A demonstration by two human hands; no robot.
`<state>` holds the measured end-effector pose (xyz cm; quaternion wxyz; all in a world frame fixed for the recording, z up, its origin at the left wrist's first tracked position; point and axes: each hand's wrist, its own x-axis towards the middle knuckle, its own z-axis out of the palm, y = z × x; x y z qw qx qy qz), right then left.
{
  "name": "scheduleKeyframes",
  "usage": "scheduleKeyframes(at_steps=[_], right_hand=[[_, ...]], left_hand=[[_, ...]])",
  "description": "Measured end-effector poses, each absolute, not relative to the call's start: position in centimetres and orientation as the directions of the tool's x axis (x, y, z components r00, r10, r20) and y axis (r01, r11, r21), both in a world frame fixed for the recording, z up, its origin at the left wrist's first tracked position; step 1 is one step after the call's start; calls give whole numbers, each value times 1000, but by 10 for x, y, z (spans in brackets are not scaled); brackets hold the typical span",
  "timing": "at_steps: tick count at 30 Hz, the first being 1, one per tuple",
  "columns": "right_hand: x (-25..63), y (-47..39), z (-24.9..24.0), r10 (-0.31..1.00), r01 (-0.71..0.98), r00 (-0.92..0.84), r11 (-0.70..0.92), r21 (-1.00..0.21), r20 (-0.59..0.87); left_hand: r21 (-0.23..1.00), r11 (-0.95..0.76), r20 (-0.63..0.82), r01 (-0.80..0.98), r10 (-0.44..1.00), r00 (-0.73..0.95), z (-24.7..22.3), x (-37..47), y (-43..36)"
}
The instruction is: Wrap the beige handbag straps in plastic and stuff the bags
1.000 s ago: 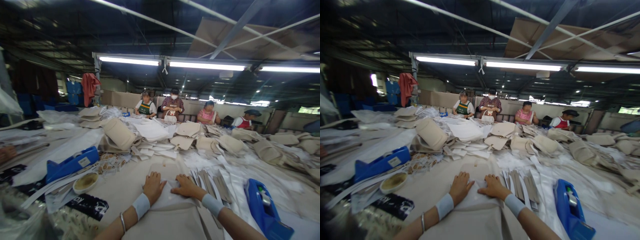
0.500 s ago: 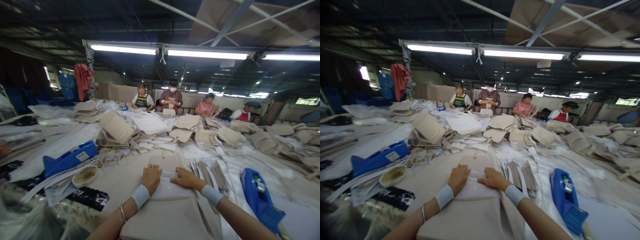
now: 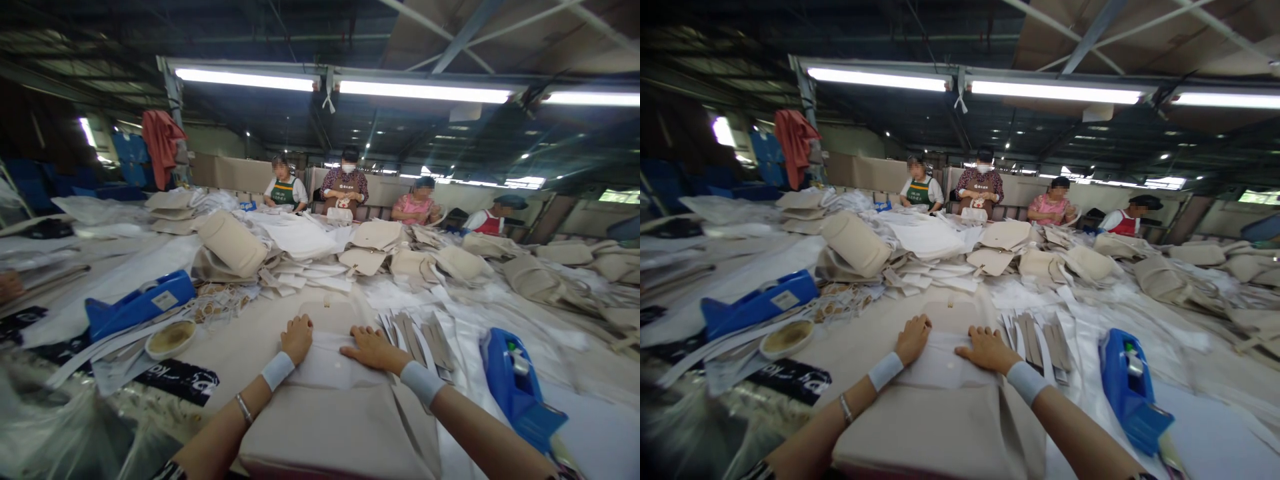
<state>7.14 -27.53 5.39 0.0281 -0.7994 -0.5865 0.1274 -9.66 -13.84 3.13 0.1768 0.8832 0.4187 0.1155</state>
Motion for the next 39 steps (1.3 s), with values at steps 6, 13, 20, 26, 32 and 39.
scheduleKeyframes(at_steps=[6, 13, 20, 26, 32, 39], right_hand=[[66, -280, 57, 965, 956, 257, -263, -131, -61], [48, -281, 79, 999, 990, 50, -47, -136, 13], [46, -275, 83, 990, 962, -111, 86, -259, -85], [41, -263, 83, 991, 946, -61, 21, -323, -115], [39, -268, 82, 994, 909, -5, -41, -414, -111], [33, -271, 83, 988, 881, 54, -115, -459, -142]], left_hand=[[435, -663, 180, 610, 728, 662, 30, -96, -137], [452, -779, 241, 435, 576, 781, 28, -96, -134], [496, -835, 265, 238, 407, 874, 30, -99, -136], [494, -854, 240, 161, 312, 919, 32, -98, -137], [456, -877, 176, 149, 254, 951, 41, -102, -138], [470, -871, 100, 141, 211, 972, 43, -100, -147]])
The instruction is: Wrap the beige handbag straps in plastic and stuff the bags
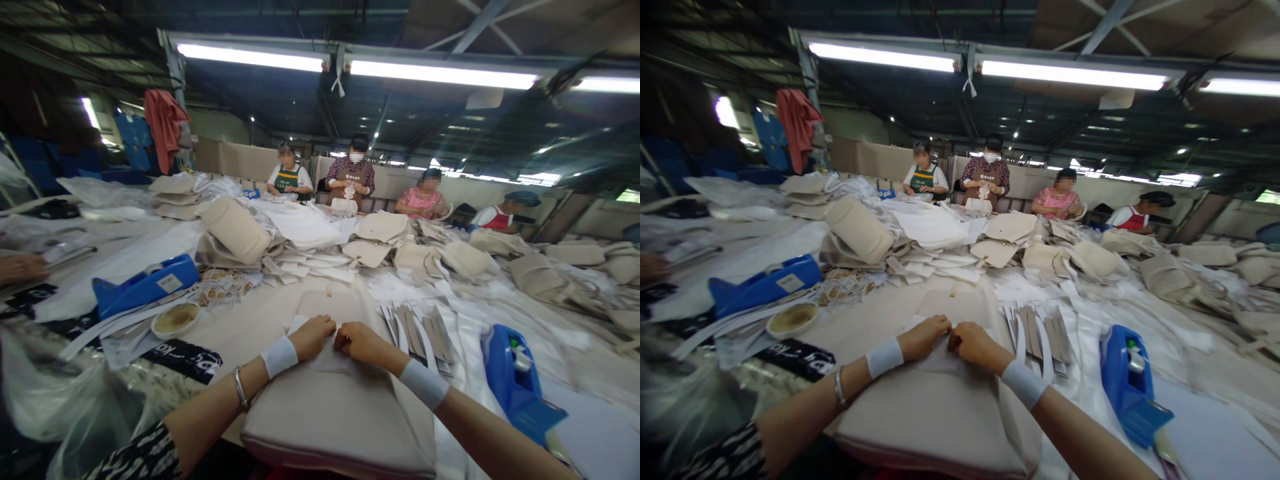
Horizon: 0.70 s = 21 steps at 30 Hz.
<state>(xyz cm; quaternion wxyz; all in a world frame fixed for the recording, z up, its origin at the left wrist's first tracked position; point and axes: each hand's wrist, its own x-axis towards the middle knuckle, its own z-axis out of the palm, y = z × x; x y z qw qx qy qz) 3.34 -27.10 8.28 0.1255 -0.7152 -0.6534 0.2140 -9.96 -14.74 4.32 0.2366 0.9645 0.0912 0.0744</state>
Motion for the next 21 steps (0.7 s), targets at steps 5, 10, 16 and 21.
scheduleKeyframes(at_steps=[5, 10, 16, 21], right_hand=[[28, -267, 81, 976, 880, 158, -209, -427, -152], [29, -265, 73, 965, 866, 207, -258, -429, -164], [32, -263, 62, 947, 844, 261, -319, -432, -189], [26, -265, 63, 941, 862, 284, -334, -381, -184]], left_hand=[[550, -831, 159, 81, 200, 967, 34, -103, -148], [601, -800, 204, -6, 146, 968, 30, -103, -145], [608, -793, 229, -30, 140, 963, 33, -104, -148], [606, -795, 231, -27, 143, 962, 35, -105, -149]])
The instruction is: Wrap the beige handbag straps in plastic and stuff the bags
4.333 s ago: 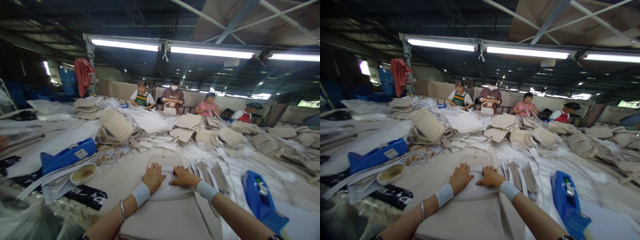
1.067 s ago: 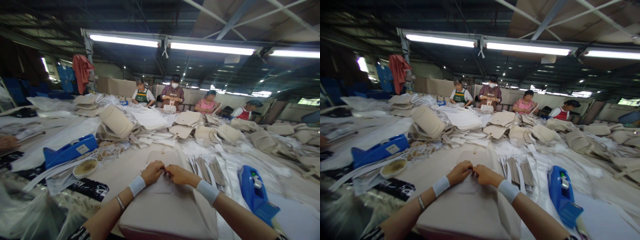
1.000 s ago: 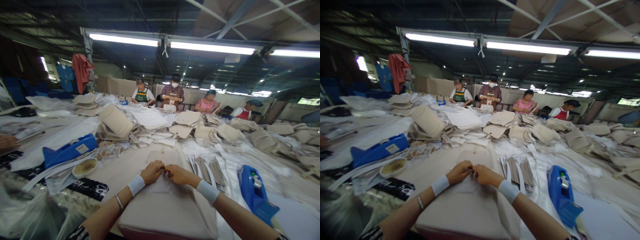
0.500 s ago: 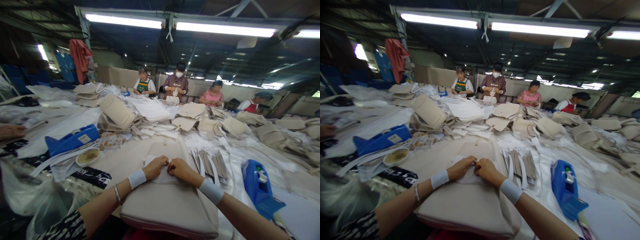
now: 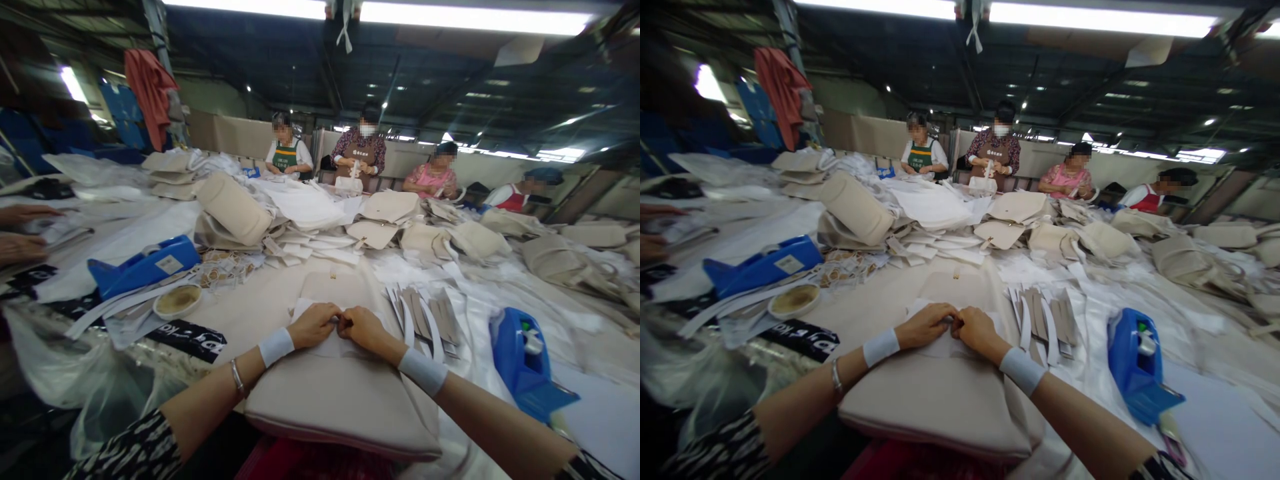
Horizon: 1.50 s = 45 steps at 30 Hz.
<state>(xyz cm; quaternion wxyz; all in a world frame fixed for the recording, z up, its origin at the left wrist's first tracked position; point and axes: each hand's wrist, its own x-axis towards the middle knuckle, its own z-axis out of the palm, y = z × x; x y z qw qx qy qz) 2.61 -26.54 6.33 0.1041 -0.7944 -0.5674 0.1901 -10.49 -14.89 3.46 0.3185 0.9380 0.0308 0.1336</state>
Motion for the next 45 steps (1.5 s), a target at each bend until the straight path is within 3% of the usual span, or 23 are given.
scheduleKeyframes(at_steps=[7, 15, 34, 45], right_hand=[[16, -272, 59, 950, 911, 293, -311, -270, -108], [15, -279, 58, 980, 947, 187, -198, -254, -69], [39, -305, 73, 989, 870, -145, 125, -476, -5], [52, -301, 75, 977, 790, -208, 143, -596, -41]], left_hand=[[600, -800, 227, -8, 160, 961, 36, -105, -151], [582, -813, 215, 19, 176, 961, 32, -104, -150], [676, -734, 255, -70, 144, 956, 34, -109, -146], [742, -660, 187, -116, 37, 982, 36, -120, -142]])
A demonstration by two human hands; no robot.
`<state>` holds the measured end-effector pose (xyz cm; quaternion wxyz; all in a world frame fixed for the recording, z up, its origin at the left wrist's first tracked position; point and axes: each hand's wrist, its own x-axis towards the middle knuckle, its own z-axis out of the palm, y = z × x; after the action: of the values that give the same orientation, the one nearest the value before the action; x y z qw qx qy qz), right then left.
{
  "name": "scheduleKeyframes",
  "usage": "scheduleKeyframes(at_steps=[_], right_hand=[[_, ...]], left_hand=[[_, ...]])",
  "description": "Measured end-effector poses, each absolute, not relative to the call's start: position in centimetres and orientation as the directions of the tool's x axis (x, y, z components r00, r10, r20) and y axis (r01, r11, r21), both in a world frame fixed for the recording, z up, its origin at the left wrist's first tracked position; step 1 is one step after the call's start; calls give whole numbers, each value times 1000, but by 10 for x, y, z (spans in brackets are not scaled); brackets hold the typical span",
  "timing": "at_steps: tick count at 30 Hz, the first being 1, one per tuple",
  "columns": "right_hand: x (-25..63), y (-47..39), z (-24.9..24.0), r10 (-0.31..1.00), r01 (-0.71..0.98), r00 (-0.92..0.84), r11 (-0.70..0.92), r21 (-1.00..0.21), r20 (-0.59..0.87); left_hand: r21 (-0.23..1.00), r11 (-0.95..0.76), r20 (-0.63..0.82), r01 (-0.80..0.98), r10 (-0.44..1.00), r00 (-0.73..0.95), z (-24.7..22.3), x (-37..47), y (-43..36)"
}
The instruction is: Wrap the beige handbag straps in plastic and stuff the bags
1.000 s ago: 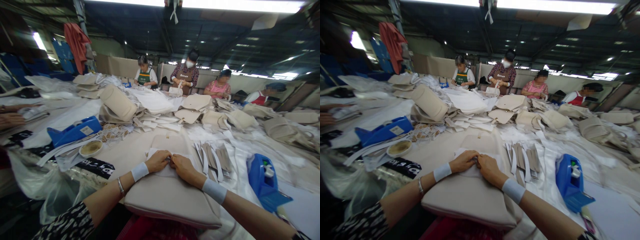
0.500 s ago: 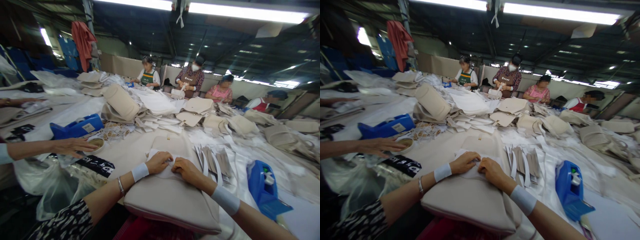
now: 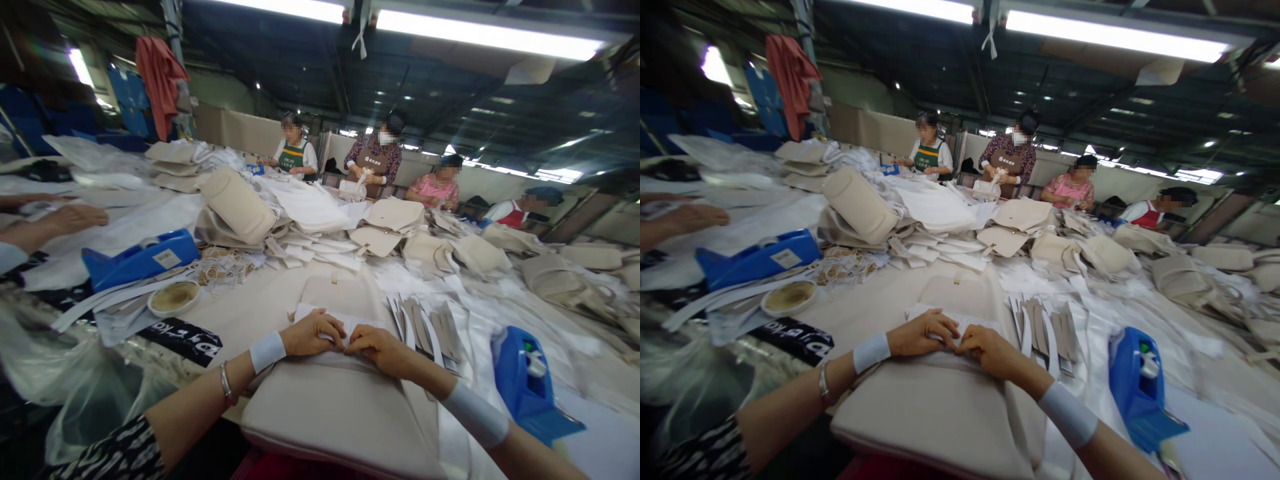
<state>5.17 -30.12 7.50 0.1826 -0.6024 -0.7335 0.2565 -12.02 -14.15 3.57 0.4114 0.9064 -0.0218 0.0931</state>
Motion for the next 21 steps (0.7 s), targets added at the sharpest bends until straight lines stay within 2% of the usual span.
scheduleKeyframes(at_steps=[7, 10, 14, 17, 21], right_hand=[[63, -282, 94, 922, 750, -307, 84, -656, -234], [71, -267, 96, 918, 773, -274, 33, -633, -287], [88, -233, 87, 978, 859, 20, -124, -497, -210], [103, -198, 74, 963, 893, 238, -269, -361, -128], [115, -155, 58, 917, 891, 374, -397, -220, -137]], left_hand=[[740, -664, 186, -108, 48, 981, 41, -123, -146], [747, -655, 191, -109, 54, 980, 40, -123, -147], [762, -640, 195, -101, 77, 978, 36, -123, -147], [767, -635, 197, -92, 97, 976, 34, -122, -147], [758, -646, 204, -91, 103, 974, 34, -122, -148]])
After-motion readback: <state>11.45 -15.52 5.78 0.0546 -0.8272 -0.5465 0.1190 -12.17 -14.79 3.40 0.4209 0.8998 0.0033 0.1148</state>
